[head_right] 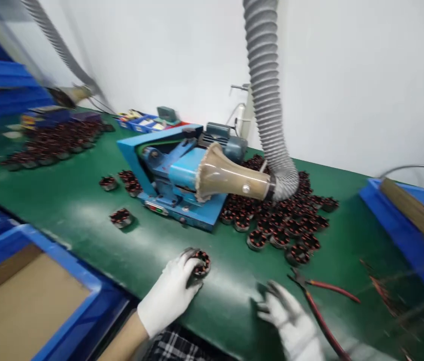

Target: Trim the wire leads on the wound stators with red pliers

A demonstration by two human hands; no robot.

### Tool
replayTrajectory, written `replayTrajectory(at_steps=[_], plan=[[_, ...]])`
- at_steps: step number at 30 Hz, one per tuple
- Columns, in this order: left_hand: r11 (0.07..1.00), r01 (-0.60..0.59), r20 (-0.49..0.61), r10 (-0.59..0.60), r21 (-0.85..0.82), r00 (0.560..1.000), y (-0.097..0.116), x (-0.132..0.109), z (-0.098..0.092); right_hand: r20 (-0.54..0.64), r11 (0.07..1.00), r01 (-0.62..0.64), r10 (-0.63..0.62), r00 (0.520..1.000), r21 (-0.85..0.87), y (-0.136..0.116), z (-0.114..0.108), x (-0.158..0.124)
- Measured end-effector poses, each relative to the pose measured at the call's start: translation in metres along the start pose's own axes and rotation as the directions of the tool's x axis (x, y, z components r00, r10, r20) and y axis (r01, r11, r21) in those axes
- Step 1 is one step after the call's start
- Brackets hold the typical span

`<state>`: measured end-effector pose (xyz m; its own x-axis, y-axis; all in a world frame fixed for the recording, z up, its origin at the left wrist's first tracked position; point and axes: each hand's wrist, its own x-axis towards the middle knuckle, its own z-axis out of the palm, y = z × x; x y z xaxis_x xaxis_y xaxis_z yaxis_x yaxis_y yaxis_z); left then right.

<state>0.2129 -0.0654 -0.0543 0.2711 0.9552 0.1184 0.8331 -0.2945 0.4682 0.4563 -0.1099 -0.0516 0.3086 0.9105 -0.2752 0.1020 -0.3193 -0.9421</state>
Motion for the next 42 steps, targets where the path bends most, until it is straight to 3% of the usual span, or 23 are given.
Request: replayTrajectory(at_steps=[3,6,8,12,15,18,20,21,23,24,26,28,30,32,33,36,39,42], plan=[[0.979,-0.19,-0.021,0.189,-0.076,0.982,0.032,0.001,0.033,0.23,0.977,-0.176,0.145,0.962,0.12,-0.002,0.029,0.005],[0.957,-0.268,-0.058,0.263,-0.114,0.963,0.043,0.004,0.053,0.227,0.972,-0.156,0.114,0.967,0.175,-0.003,0.038,0.014],[0.957,-0.254,-0.049,0.25,-0.14,0.967,0.043,0.01,0.058,0.184,0.973,-0.091,0.052,0.981,0.213,-0.002,0.037,0.016],[0.958,-0.204,0.095,0.227,-0.201,0.969,0.045,0.022,0.052,0.04,0.961,0.006,-0.018,0.999,0.277,0.003,0.033,0.015],[0.966,-0.191,0.137,0.216,-0.176,0.967,0.051,0.026,0.048,-0.064,0.854,-0.033,0.078,0.995,0.52,0.003,0.02,0.019],[0.981,-0.155,0.107,0.167,-0.114,0.98,0.055,0.025,0.047,-0.247,0.764,0.117,0.058,0.967,0.634,-0.003,-0.004,0.022],[0.986,-0.14,0.079,0.147,-0.087,0.986,0.054,0.024,0.046,-0.307,0.841,0.209,-0.054,0.95,0.499,-0.007,-0.016,0.018],[0.987,-0.143,0.065,0.148,-0.077,0.987,0.053,0.024,0.045,-0.246,0.905,0.223,-0.138,0.959,0.361,-0.008,-0.018,0.013],[0.986,-0.153,0.045,0.156,-0.062,0.987,0.051,0.023,0.043,0.02,0.97,0.238,-0.24,0.971,0.057,-0.007,-0.014,0.0],[0.986,-0.155,0.043,0.158,-0.058,0.987,0.051,0.023,0.042,0.152,0.956,0.279,-0.264,0.953,-0.093,-0.006,-0.009,-0.006],[0.988,-0.146,0.043,0.148,-0.052,0.988,0.051,0.023,0.04,0.289,0.853,0.4,-0.311,0.905,-0.336,0.001,0.001,-0.016],[0.989,-0.141,0.054,0.144,-0.054,0.988,0.052,0.023,0.038,0.33,0.683,0.498,-0.373,0.867,-0.535,0.009,0.007,-0.018],[0.989,-0.139,0.069,0.143,-0.055,0.987,0.053,0.023,0.038,0.347,0.543,0.518,-0.39,0.853,-0.661,0.013,0.003,-0.013],[0.989,-0.138,0.093,0.142,-0.055,0.985,0.053,0.024,0.036,0.331,0.493,0.477,-0.356,0.874,-0.728,0.011,-0.007,-0.006],[0.989,-0.135,0.108,0.141,-0.056,0.984,0.053,0.024,0.035,0.312,0.513,0.446,-0.329,0.891,-0.734,0.007,-0.012,-0.002],[0.981,-0.151,0.157,0.169,-0.121,0.973,0.055,0.024,0.027,0.33,0.699,0.362,-0.188,0.925,-0.617,-0.011,-0.021,0.001],[0.926,-0.259,0.15,0.307,-0.274,0.94,0.06,0.026,0.018,0.521,0.785,0.342,-0.029,0.853,-0.517,-0.024,-0.011,-0.001],[0.864,-0.309,0.224,0.418,-0.398,0.88,0.065,0.034,0.015,0.614,0.705,0.418,0.032,0.789,-0.573,-0.025,0.004,0.003]])
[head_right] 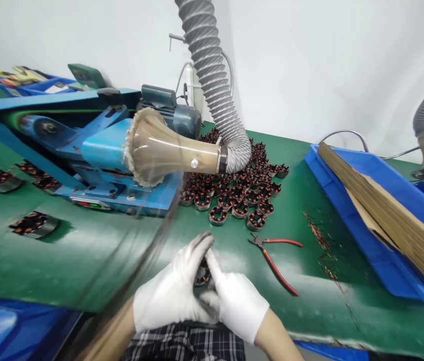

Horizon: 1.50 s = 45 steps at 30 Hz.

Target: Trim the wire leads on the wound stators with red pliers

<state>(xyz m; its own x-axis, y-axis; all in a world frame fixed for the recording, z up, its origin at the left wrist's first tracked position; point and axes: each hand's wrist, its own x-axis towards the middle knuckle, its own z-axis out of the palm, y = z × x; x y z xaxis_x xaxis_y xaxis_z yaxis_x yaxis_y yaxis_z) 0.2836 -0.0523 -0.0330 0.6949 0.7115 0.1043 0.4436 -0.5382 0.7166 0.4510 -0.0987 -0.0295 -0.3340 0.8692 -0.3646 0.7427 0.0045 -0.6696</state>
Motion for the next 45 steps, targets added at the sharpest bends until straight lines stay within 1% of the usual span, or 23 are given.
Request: replayTrajectory(at_steps=[1,3,6,9,11,13,15,17,19,21,23,25,27,29,31,32,34,36,39,41,42,44,45], plan=[[1.0,0.005,0.055,-0.004,-0.03,0.998,-0.001,0.003,0.0,0.012,1.0,0.003,-0.003,1.0,-0.031,0.001,0.002,0.003],[0.998,0.033,0.143,-0.023,-0.062,0.989,-0.004,0.008,0.001,0.02,0.999,-0.002,0.003,1.0,-0.035,0.005,0.004,0.007],[0.997,0.055,0.175,-0.044,-0.056,0.983,-0.01,0.011,0.005,-0.004,0.998,-0.059,0.059,0.998,-0.014,0.011,0.004,0.004],[0.996,0.08,0.19,-0.069,-0.048,0.979,-0.011,0.011,0.006,-0.06,0.989,-0.104,0.098,0.993,-0.106,0.006,0.004,0.0],[0.996,0.081,0.244,-0.067,-0.047,0.967,-0.009,0.012,0.002,-0.057,0.983,-0.125,0.119,0.991,-0.133,-0.001,0.003,0.001],[0.996,0.07,0.311,-0.052,-0.048,0.949,-0.007,0.014,-0.003,-0.029,0.983,-0.16,0.158,0.987,-0.085,-0.007,0.003,0.005],[0.997,0.065,0.349,-0.044,-0.051,0.936,-0.006,0.015,-0.008,-0.016,0.986,-0.165,0.165,0.986,-0.006,-0.009,0.004,0.009],[0.996,0.061,0.339,-0.036,-0.064,0.94,-0.006,0.014,-0.01,-0.01,0.99,-0.122,0.123,0.992,0.069,-0.005,0.007,0.012],[0.996,0.035,0.299,-0.01,-0.078,0.954,-0.007,0.014,-0.01,-0.01,0.992,-0.09,0.092,0.996,0.084,0.001,0.01,0.011],[0.997,0.016,0.269,0.004,-0.07,0.963,-0.007,0.013,-0.009,-0.027,0.996,-0.088,0.089,0.996,0.006,0.005,0.012,0.008],[0.998,0.021,0.283,-0.005,-0.055,0.959,-0.006,0.013,-0.009,-0.063,0.99,-0.115,0.11,0.992,-0.083,0.005,0.011,0.006],[0.998,0.037,0.313,-0.019,-0.054,0.95,-0.006,0.013,-0.01,-0.088,0.984,-0.15,0.142,0.986,-0.095,0.0,0.009,0.008],[0.997,0.048,0.332,-0.025,-0.059,0.943,-0.006,0.014,-0.01,-0.094,0.984,-0.173,0.169,0.981,-0.043,-0.005,0.006,0.011],[0.997,0.045,0.322,-0.023,-0.061,0.946,-0.007,0.013,-0.009,-0.053,0.986,-0.163,0.165,0.985,0.042,-0.007,0.004,0.014],[0.998,0.025,0.304,-0.005,-0.062,0.953,-0.008,0.013,-0.008,-0.019,0.989,-0.117,0.119,0.993,0.091,-0.005,0.003,0.014],[0.998,0.016,0.294,0.003,-0.061,0.956,-0.008,0.012,-0.008,-0.017,0.992,-0.09,0.091,0.996,0.086,-0.002,0.003,0.012],[0.998,0.01,0.276,0.006,-0.056,0.961,-0.007,0.013,-0.008,-0.052,0.998,-0.064,0.064,0.997,0.008,0.004,0.005,0.008],[0.999,0.011,0.264,0.002,-0.049,0.965,-0.004,0.014,-0.008,-0.09,0.994,-0.087,0.081,0.993,-0.063,0.009,0.008,0.004],[1.0,0.01,0.249,-0.017,0.03,0.968,-0.001,0.015,-0.005,-0.18,0.989,-0.104,0.084,0.98,-0.104,0.014,0.015,0.001],[0.993,0.011,0.235,-0.038,0.118,0.971,0.0,0.013,-0.002,-0.266,0.996,-0.066,0.049,0.963,-0.058,0.016,0.021,0.001],[0.988,0.011,0.23,-0.046,0.154,0.972,0.0,0.013,-0.001,-0.309,0.999,-0.051,0.052,0.95,0.011,0.017,0.024,0.002],[0.981,0.005,0.237,-0.052,0.195,0.97,0.001,0.012,-0.001,-0.345,0.969,-0.046,0.131,0.93,0.244,0.019,0.028,0.003],[0.979,-0.002,0.25,-0.051,0.205,0.967,0.001,0.011,-0.001,-0.326,0.922,-0.055,0.191,0.926,0.382,0.02,0.03,0.003]])
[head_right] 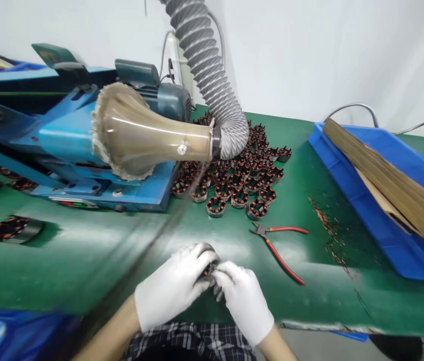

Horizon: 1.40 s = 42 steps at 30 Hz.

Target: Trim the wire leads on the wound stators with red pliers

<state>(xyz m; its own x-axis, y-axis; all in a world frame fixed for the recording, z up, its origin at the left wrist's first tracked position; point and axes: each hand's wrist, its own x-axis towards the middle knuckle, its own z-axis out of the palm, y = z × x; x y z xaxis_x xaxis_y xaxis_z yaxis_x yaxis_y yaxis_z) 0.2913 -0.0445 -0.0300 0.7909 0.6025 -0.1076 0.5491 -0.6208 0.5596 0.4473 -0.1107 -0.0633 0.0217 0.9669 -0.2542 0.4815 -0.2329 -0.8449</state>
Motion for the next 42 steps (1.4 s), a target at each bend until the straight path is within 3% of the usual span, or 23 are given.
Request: replayTrajectory(at_steps=[4,8,12,14,16,18,21,23,25,31,34,37,39,42], plan=[[0.999,-0.021,0.019,0.02,0.029,1.0,0.001,0.0,-0.001,0.087,0.912,-0.2,0.181,0.98,0.359,0.004,0.002,0.001],[0.998,-0.026,-0.041,0.029,0.062,0.999,0.001,0.001,0.009,0.088,0.875,-0.26,0.246,0.965,0.409,0.0,0.001,0.001],[0.994,-0.012,-0.098,0.022,0.106,0.995,0.001,0.001,0.02,0.111,0.805,-0.285,0.267,0.957,0.521,-0.003,-0.014,0.0],[0.993,0.01,-0.109,0.003,0.119,0.994,0.003,0.001,0.022,0.001,0.802,-0.226,0.27,0.963,0.553,-0.001,-0.025,-0.003],[0.992,0.029,-0.117,-0.014,0.122,0.993,0.004,0.002,0.022,-0.242,0.907,-0.117,0.229,0.943,0.406,0.004,-0.031,-0.008],[0.992,0.043,-0.128,-0.028,0.12,0.991,0.006,0.002,0.023,-0.409,0.999,-0.013,0.029,0.912,0.042,0.008,-0.029,-0.013],[0.991,0.066,-0.133,-0.05,0.116,0.99,0.008,0.002,0.023,-0.324,0.889,0.204,-0.351,0.879,-0.41,0.009,-0.011,-0.016],[0.991,0.069,-0.13,-0.054,0.117,0.99,0.008,0.001,0.022,-0.308,0.802,0.291,-0.496,0.812,-0.522,0.009,0.001,-0.015],[0.992,0.054,-0.127,-0.039,0.118,0.991,0.008,0.001,0.022,-0.357,0.775,0.291,-0.544,0.759,-0.561,0.009,0.007,-0.012],[0.994,0.076,-0.137,-0.065,0.077,0.988,0.008,0.003,0.023,-0.511,0.879,0.142,-0.389,0.767,-0.455,0.012,-0.013,-0.008],[0.993,0.092,-0.133,-0.082,0.071,0.988,0.008,0.003,0.025,-0.617,0.954,0.079,-0.249,0.747,-0.289,0.013,-0.023,-0.011],[0.991,0.112,-0.15,-0.1,0.072,0.984,0.009,0.002,0.027,-0.624,0.989,0.056,-0.128,0.771,-0.133,0.015,-0.023,-0.017],[0.99,0.126,-0.148,-0.116,0.063,0.982,0.01,0.002,0.026,-0.612,0.994,0.062,-0.104,0.784,-0.088,0.016,-0.021,-0.021],[0.989,0.139,-0.152,-0.13,0.052,0.98,0.013,0.001,0.024,-0.621,0.987,0.098,-0.158,0.768,-0.13,0.014,-0.019,-0.026]])
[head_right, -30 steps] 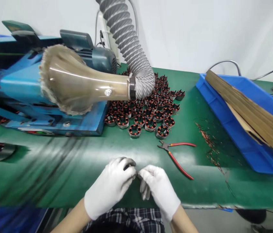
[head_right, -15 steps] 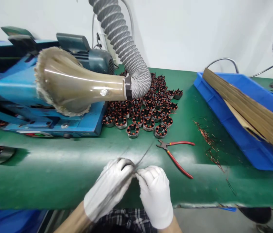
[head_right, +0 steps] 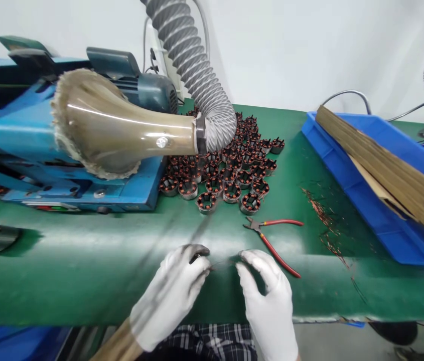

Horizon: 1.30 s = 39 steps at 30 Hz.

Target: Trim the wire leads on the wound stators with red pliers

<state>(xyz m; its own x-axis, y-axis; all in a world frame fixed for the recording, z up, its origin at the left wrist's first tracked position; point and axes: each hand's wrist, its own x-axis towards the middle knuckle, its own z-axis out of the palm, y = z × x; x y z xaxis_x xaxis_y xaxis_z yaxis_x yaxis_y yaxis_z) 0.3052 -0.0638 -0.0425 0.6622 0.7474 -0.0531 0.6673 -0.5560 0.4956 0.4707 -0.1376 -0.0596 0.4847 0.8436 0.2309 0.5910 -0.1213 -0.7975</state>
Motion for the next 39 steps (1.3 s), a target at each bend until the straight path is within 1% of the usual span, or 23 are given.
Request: replayTrajectory(at_steps=[2,4,7,9,11,14,16,17,18,19,21,22,23,25,26,28,30,32,34,35,37,39], plan=[[1.0,-0.001,-0.016,0.001,0.003,1.0,0.001,0.0,-0.001,0.011,0.995,0.088,-0.088,0.996,-0.044,-0.004,-0.001,0.0],[1.0,-0.008,-0.025,0.008,0.012,1.0,0.001,-0.001,0.0,0.066,0.977,0.191,-0.185,0.98,-0.099,-0.008,-0.002,0.001],[0.999,-0.008,-0.027,0.009,0.031,1.0,0.001,0.0,0.002,0.174,0.921,0.349,-0.32,0.931,-0.173,-0.008,-0.001,0.003],[0.999,-0.007,-0.026,0.009,0.047,1.0,0.001,0.001,0.004,0.21,0.88,0.429,-0.389,0.897,-0.204,-0.005,0.001,0.003],[0.998,-0.005,-0.028,0.007,0.057,1.0,0.001,0.002,0.004,0.197,0.863,0.453,-0.415,0.888,-0.223,-0.001,0.001,0.003],[0.998,-0.001,-0.021,0.003,0.067,1.0,0.002,0.002,0.002,0.129,0.872,0.441,-0.422,0.897,-0.215,-0.002,-0.001,0.004],[0.998,-0.001,-0.026,0.003,0.07,1.0,0.002,0.002,0.002,0.09,0.857,0.478,-0.47,0.878,-0.192,-0.009,-0.002,0.006],[0.998,-0.004,-0.035,0.006,0.067,0.999,0.002,0.002,0.003,0.097,0.84,0.506,-0.497,0.862,-0.195,-0.013,-0.002,0.007],[0.998,-0.006,-0.045,0.009,0.062,0.999,0.002,0.002,0.004,0.128,0.816,0.537,-0.521,0.844,-0.215,-0.017,0.0,0.008],[0.998,-0.008,-0.058,0.011,0.058,0.998,0.002,0.002,0.005,0.184,0.789,0.562,-0.531,0.827,-0.249,-0.02,0.002,0.009],[0.998,-0.01,-0.079,0.015,0.056,0.997,0.0,0.002,0.008,0.32,0.728,0.602,-0.514,0.796,-0.328,-0.024,0.008,0.012],[0.998,-0.013,-0.086,0.017,0.056,0.996,0.0,0.003,0.009,0.367,0.697,0.622,-0.507,0.78,-0.357,-0.024,0.012,0.012],[0.998,-0.015,-0.092,0.021,0.056,0.996,-0.001,0.003,0.01,0.391,0.67,0.64,-0.512,0.765,-0.377,-0.023,0.015,0.012],[0.998,-0.026,-0.101,0.031,0.055,0.994,-0.002,0.003,0.011,0.373,0.637,0.659,-0.543,0.752,-0.4,-0.019,0.021,0.01],[0.998,-0.029,-0.105,0.034,0.053,0.994,-0.003,0.003,0.011,0.34,0.631,0.658,-0.564,0.753,-0.41,-0.016,0.024,0.009],[0.998,-0.035,-0.118,0.041,0.05,0.992,-0.003,0.003,0.012,0.274,0.651,0.635,-0.576,0.77,-0.416,-0.012,0.028,0.006],[0.998,-0.039,-0.131,0.045,0.046,0.99,-0.004,0.003,0.012,0.234,0.691,0.602,-0.558,0.796,-0.401,-0.007,0.029,0.004],[0.998,-0.042,-0.136,0.047,0.04,0.99,-0.004,0.003,0.013,0.226,0.723,0.567,-0.521,0.823,-0.396,-0.001,0.025,0.004],[0.998,-0.044,-0.134,0.048,0.034,0.99,-0.003,0.003,0.012,0.223,0.755,0.521,-0.471,0.853,-0.399,0.006,0.016,0.005],[0.999,-0.044,-0.132,0.047,0.031,0.99,-0.003,0.003,0.012,0.209,0.784,0.48,-0.432,0.877,-0.394,0.009,0.009,0.006],[0.999,-0.041,-0.121,0.043,0.023,0.992,-0.003,0.003,0.01,0.147,0.859,0.36,-0.329,0.933,-0.364,0.014,-0.005,0.007],[0.999,-0.032,-0.104,0.033,0.012,0.994,-0.002,0.003,0.008,0.086,0.91,0.26,-0.245,0.966,-0.323,0.013,-0.016,0.007]])
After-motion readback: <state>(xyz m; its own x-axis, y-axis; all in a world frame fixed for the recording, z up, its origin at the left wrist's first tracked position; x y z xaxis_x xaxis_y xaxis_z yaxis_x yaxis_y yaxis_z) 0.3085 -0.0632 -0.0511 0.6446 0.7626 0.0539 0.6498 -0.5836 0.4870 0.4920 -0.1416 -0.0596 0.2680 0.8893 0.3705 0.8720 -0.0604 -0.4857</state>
